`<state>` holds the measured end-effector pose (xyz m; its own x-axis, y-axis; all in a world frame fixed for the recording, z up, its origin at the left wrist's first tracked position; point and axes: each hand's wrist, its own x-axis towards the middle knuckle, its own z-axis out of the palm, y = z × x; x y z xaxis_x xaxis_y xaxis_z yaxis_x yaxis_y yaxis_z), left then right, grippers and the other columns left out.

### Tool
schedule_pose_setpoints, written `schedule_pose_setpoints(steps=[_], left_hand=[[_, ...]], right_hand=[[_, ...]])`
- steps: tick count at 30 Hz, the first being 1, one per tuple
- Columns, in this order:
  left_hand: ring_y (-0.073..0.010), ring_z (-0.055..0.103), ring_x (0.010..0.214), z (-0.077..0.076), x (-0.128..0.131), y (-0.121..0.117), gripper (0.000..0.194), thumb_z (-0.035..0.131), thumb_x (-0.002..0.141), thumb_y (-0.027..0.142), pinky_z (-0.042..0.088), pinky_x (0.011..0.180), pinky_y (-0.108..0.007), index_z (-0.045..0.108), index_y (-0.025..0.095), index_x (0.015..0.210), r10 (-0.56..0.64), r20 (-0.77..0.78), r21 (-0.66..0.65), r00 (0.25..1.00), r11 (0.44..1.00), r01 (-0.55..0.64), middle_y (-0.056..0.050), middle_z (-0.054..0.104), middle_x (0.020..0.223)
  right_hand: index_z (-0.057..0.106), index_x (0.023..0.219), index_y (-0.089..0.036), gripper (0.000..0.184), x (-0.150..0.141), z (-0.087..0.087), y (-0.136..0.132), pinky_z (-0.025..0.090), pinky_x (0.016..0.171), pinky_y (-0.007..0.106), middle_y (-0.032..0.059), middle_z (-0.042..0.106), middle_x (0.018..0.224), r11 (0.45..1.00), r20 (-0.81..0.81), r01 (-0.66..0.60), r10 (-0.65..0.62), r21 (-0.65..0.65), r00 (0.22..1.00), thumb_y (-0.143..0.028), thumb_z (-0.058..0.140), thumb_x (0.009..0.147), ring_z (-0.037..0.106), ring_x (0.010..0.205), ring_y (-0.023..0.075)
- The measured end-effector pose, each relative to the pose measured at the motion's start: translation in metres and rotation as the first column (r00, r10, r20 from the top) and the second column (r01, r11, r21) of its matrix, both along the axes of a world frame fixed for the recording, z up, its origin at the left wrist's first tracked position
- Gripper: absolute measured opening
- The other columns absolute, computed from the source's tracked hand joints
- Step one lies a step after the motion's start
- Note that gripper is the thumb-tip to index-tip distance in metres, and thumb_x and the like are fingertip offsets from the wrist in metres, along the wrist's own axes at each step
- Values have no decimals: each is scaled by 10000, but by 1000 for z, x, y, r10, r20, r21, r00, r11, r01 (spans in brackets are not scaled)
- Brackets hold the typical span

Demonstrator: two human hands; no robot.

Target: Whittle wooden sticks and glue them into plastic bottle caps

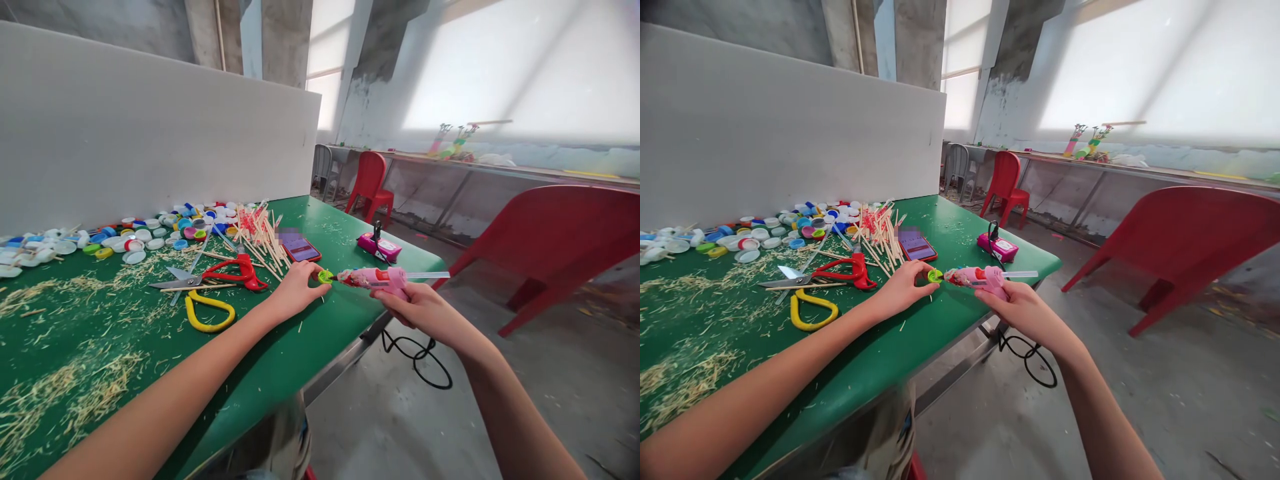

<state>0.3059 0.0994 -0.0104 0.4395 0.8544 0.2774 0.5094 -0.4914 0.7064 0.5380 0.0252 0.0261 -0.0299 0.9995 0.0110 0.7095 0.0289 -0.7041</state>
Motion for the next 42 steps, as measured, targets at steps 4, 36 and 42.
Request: schedule_pose_setpoints(steps=[4,36,42], left_hand=[[-203,548,1006,0,0,0,242,641,818,309,446,925,-345,631,139,990,3,6,-4,1000,1000,-3,-80,648,1057],[-200,588,1004,-3,2,3,295,660,791,315,476,916,-342,671,144,1031,-5,49,-41,999,999,7,-86,670,1090],[-188,590,972,-3,2,3,289,655,794,300,475,909,-337,668,131,1027,-22,54,-46,998,999,25,-87,674,1065]], right_hand=[[358,576,-216,578,-2,5,-3,240,415,252,-47,344,488,1000,7,11,-11,-12,1000,-746,519,740,306,453,72],[398,545,-205,570,-7,0,4,310,462,259,-37,392,461,996,-7,42,-42,75,999,-722,522,751,359,462,83],[441,590,-205,552,-4,4,4,327,484,267,-39,408,482,995,-40,74,-71,63,997,-731,522,736,381,479,93]])
